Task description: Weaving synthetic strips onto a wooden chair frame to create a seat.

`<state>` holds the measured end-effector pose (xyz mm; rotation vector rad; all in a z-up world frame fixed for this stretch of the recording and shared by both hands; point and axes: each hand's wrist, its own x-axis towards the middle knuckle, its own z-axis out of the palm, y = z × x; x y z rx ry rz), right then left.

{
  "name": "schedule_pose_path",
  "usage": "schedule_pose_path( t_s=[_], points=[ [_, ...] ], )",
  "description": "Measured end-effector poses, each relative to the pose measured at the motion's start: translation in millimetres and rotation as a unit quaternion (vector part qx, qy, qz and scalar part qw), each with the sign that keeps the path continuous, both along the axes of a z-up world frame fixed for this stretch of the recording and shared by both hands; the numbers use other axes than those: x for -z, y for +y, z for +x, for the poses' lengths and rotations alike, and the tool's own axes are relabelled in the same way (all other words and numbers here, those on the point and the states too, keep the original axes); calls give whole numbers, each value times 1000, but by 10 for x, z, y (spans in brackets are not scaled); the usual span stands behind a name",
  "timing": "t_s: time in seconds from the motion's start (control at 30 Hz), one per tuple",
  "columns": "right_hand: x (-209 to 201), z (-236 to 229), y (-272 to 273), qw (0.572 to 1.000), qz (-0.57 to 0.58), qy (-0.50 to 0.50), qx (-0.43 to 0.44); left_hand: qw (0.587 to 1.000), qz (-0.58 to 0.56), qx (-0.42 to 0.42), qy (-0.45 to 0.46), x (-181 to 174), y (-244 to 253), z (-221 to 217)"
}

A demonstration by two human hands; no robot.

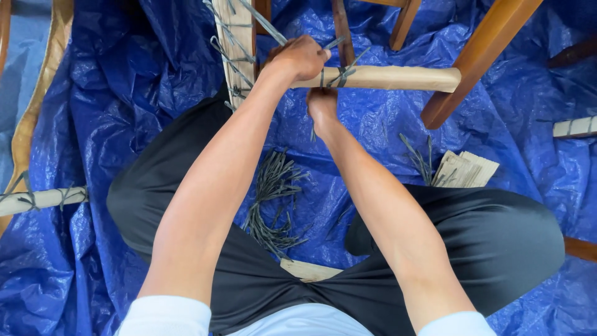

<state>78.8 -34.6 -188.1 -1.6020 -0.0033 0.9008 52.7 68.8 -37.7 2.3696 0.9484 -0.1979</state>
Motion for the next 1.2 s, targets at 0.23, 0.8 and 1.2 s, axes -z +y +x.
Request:
schedule_pose_path(
  t_s=[0.23, 0.8, 1.2],
  points=[
    [620, 531, 305, 987, 159, 30, 20, 996, -79, 39, 24, 2, 54, 68],
    [-779, 260, -682, 568, -203, -399, -690, 892, -147, 20, -427, 49, 60, -104],
    [-2369, 744, -494, 959, -26, -127, -251, 864, -144, 59, -478, -53, 32, -213]
  ],
)
